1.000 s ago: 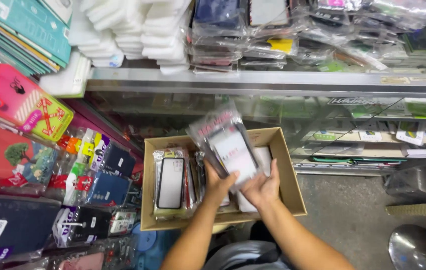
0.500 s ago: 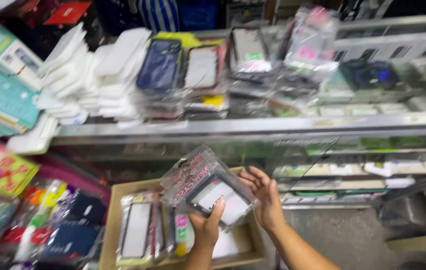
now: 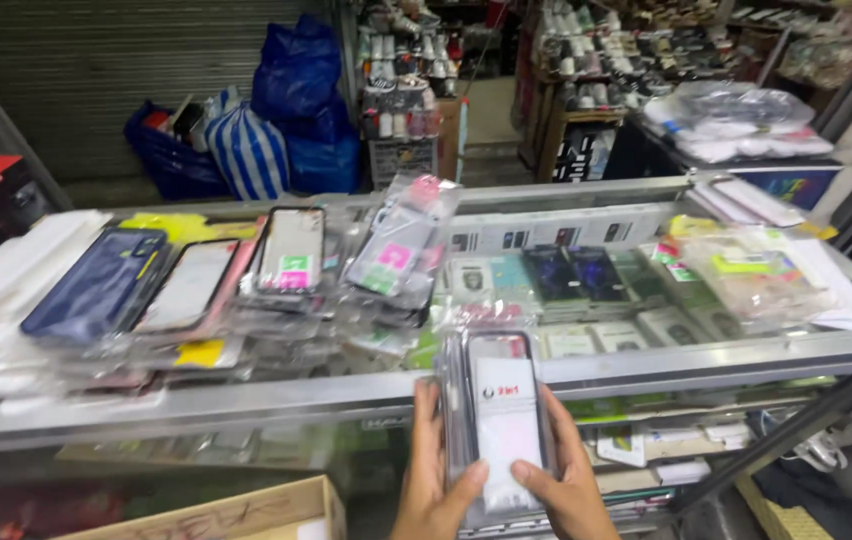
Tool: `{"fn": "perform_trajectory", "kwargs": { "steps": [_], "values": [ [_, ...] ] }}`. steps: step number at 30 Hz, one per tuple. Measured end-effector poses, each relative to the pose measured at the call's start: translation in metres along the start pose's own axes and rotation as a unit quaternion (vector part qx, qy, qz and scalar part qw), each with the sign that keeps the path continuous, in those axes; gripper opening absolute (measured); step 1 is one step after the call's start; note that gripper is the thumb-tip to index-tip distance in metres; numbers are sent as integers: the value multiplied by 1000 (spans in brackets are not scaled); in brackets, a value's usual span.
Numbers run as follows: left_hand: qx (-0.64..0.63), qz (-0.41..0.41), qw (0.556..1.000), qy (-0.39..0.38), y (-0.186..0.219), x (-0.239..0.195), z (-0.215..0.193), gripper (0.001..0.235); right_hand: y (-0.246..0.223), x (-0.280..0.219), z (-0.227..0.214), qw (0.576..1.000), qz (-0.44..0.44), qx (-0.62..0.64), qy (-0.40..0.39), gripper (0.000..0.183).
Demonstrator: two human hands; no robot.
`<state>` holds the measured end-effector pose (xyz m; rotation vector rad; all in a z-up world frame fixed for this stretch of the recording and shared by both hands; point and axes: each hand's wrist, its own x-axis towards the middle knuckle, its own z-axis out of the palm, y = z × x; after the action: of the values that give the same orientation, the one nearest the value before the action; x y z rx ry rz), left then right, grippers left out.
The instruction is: The person sorts through a cardboard box filled with packaged phone cases. They pick up individual cases, turn them over to view the back, and place them back into the box or onto the glass counter. The person handles various designs, including clear, black, and pink cases.
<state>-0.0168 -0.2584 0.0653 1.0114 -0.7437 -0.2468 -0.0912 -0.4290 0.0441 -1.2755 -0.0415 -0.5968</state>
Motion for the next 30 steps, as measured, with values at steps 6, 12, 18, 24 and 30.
{"fn": "perform_trajectory", "kwargs": {
  "steps": [6, 12, 18, 24, 30],
  "values": [
    [196, 3, 981, 11, -14, 108, 42, 91, -48, 83, -33, 986, -52, -159, 20, 90],
    [41, -85, 995, 20, -78, 221, 34, 88, -31, 186, -74, 994, 14, -109, -5, 76],
    [61, -109, 985, 115, -121, 234, 19, 88, -13, 202, -84, 990, 87, 49, 97, 83],
    [79, -101, 991, 36, -94, 207, 21, 92, -7, 177, -92, 998, -60, -8, -30, 92],
    [246, -67, 964, -70, -82, 208, 23, 124, -9, 184, -89, 999, 27, -11, 33, 85]
  ]
}}
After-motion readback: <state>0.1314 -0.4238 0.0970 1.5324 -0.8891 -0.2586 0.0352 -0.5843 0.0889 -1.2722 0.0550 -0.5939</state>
